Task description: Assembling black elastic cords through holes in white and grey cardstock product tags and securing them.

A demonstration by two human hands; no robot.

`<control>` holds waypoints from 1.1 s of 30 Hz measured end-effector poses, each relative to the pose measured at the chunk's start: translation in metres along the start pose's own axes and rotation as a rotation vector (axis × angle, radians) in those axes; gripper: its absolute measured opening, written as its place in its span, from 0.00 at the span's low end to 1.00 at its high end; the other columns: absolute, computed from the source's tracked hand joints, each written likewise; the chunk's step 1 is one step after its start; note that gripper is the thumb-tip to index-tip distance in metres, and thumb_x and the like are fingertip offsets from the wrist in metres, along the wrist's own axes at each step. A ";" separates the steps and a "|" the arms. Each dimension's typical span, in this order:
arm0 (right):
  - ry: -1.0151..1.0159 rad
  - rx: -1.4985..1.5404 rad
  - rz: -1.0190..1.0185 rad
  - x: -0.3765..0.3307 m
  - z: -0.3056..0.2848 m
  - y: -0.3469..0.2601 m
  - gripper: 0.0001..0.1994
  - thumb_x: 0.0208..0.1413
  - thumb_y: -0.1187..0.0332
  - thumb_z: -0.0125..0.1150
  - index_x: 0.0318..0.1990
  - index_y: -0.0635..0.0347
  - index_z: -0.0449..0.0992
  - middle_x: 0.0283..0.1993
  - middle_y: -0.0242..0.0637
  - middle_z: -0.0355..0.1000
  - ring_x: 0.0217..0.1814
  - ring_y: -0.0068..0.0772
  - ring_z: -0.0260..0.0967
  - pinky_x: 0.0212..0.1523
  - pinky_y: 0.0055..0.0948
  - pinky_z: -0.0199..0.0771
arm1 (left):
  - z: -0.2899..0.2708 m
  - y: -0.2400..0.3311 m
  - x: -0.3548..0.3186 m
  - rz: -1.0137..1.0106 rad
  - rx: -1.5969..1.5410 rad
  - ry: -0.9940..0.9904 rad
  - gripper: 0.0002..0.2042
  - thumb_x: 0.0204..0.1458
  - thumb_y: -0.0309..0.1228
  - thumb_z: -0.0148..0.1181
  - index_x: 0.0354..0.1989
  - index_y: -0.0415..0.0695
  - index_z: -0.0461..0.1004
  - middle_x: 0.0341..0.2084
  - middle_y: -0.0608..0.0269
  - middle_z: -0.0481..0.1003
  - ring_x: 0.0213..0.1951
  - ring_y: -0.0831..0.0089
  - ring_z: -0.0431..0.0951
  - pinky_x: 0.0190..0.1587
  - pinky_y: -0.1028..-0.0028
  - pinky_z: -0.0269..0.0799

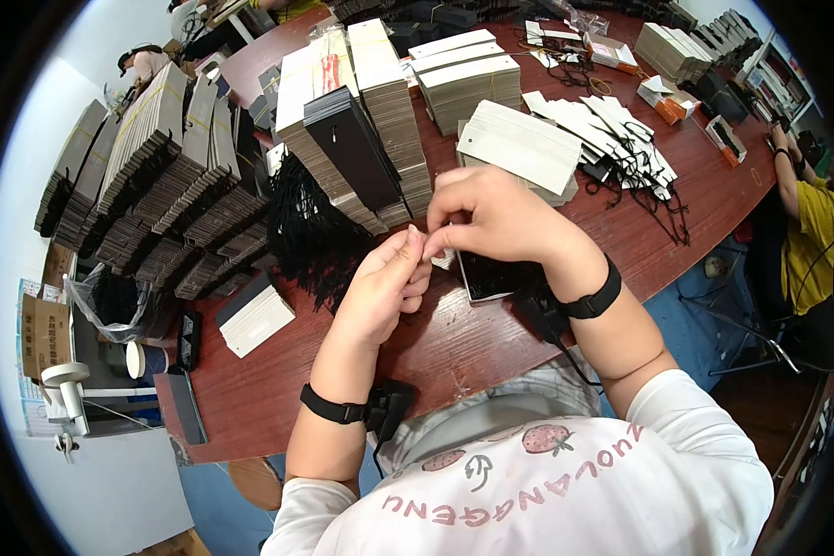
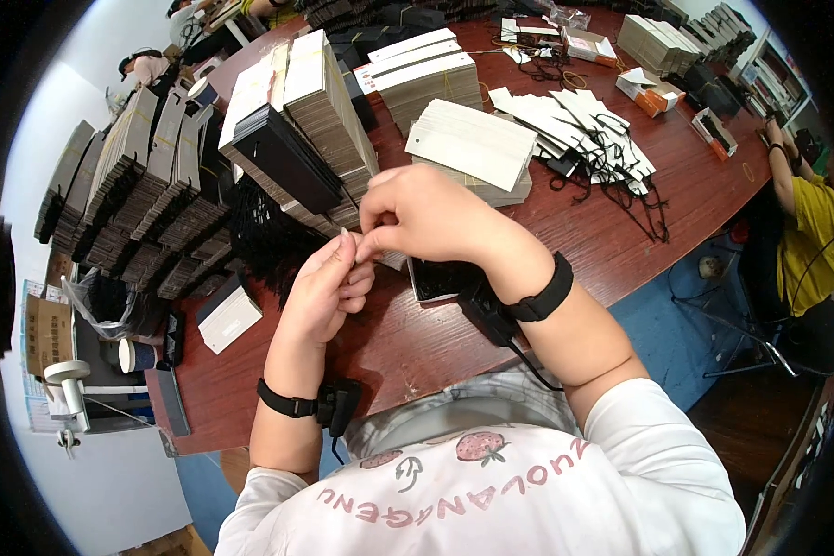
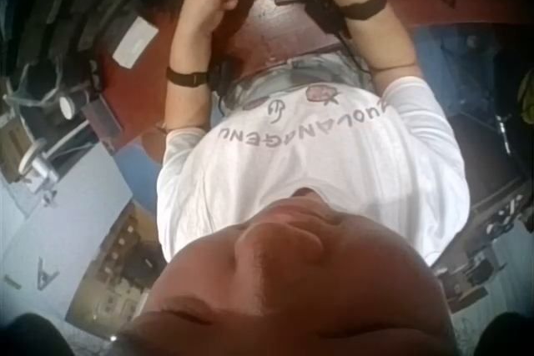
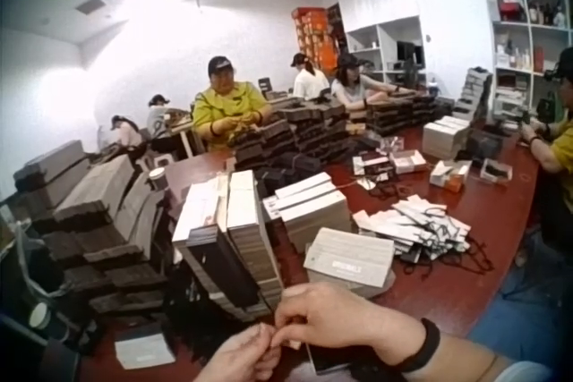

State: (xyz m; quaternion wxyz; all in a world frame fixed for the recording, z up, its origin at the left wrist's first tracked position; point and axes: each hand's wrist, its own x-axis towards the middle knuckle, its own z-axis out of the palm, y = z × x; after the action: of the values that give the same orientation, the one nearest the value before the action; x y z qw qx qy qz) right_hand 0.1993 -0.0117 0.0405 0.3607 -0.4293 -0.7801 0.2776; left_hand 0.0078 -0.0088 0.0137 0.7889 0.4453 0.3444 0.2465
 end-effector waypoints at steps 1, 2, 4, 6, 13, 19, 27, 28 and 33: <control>0.071 -0.002 -0.058 0.001 -0.006 0.006 0.10 0.38 0.67 0.68 0.23 0.63 0.75 0.23 0.37 0.67 0.27 0.35 0.67 0.28 0.29 0.66 | 0.001 0.000 0.000 0.047 0.017 -0.003 0.13 0.60 0.40 0.45 0.32 0.42 0.67 0.16 0.78 0.54 0.17 0.89 0.49 0.17 0.85 0.41; 0.125 0.009 -0.069 0.001 -0.010 0.007 0.10 0.40 0.66 0.68 0.23 0.63 0.74 0.23 0.37 0.67 0.26 0.34 0.67 0.27 0.29 0.66 | -0.001 -0.001 0.000 0.052 0.020 -0.002 0.13 0.60 0.40 0.45 0.32 0.42 0.67 0.16 0.78 0.54 0.17 0.89 0.49 0.17 0.85 0.41; 0.264 0.122 0.192 0.003 -0.018 0.008 0.11 0.40 0.65 0.68 0.23 0.62 0.74 0.23 0.36 0.67 0.26 0.33 0.66 0.27 0.28 0.65 | -0.008 -0.005 0.003 0.149 0.045 0.023 0.11 0.59 0.37 0.47 0.31 0.42 0.67 0.15 0.79 0.54 0.16 0.89 0.49 0.17 0.85 0.41; 0.473 -0.338 0.167 0.001 -0.027 0.012 0.11 0.38 0.66 0.68 0.25 0.61 0.72 0.26 0.38 0.69 0.30 0.37 0.68 0.31 0.33 0.68 | -0.006 -0.002 0.001 0.145 0.030 0.040 0.10 0.59 0.35 0.48 0.30 0.42 0.68 0.14 0.79 0.54 0.16 0.89 0.49 0.17 0.85 0.41; 0.506 -0.821 0.403 -0.011 -0.022 0.018 0.16 0.36 0.69 0.69 0.33 0.61 0.71 0.34 0.42 0.67 0.42 0.45 0.65 0.44 0.38 0.66 | -0.003 0.001 0.002 0.144 0.002 0.105 0.09 0.58 0.33 0.48 0.29 0.42 0.68 0.13 0.79 0.53 0.15 0.89 0.49 0.17 0.85 0.41; 0.516 -0.832 0.406 -0.009 -0.019 0.018 0.15 0.36 0.70 0.68 0.34 0.61 0.71 0.36 0.43 0.66 0.43 0.46 0.64 0.45 0.38 0.65 | -0.009 -0.001 0.004 0.133 -0.015 0.106 0.09 0.58 0.33 0.48 0.29 0.41 0.68 0.13 0.79 0.53 0.15 0.89 0.49 0.16 0.85 0.41; 0.506 -0.823 0.393 -0.009 -0.021 0.017 0.14 0.38 0.73 0.66 0.34 0.60 0.70 0.35 0.42 0.66 0.43 0.47 0.64 0.45 0.38 0.65 | -0.005 -0.001 0.006 0.136 0.003 0.138 0.09 0.58 0.33 0.48 0.30 0.41 0.68 0.13 0.79 0.54 0.15 0.89 0.49 0.16 0.85 0.41; 0.509 -0.810 0.351 -0.009 -0.019 0.018 0.13 0.38 0.73 0.66 0.33 0.60 0.71 0.35 0.42 0.66 0.43 0.46 0.64 0.45 0.38 0.65 | -0.005 -0.001 0.005 0.139 0.007 0.138 0.09 0.58 0.33 0.48 0.30 0.41 0.68 0.13 0.79 0.54 0.15 0.89 0.49 0.16 0.85 0.41; 0.548 -0.798 0.157 -0.012 -0.018 0.017 0.03 0.40 0.77 0.59 0.24 0.63 0.71 0.28 0.43 0.65 0.36 0.44 0.65 0.37 0.37 0.67 | -0.005 -0.003 0.005 0.146 -0.005 0.131 0.09 0.58 0.32 0.49 0.30 0.41 0.68 0.14 0.79 0.54 0.15 0.89 0.49 0.16 0.85 0.41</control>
State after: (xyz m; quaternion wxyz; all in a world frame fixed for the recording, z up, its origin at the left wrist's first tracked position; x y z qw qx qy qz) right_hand 0.2260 -0.0115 0.0342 0.3381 -0.6487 -0.6674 -0.1396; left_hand 0.0076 -0.0039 0.0076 0.7457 0.4501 0.3612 0.3329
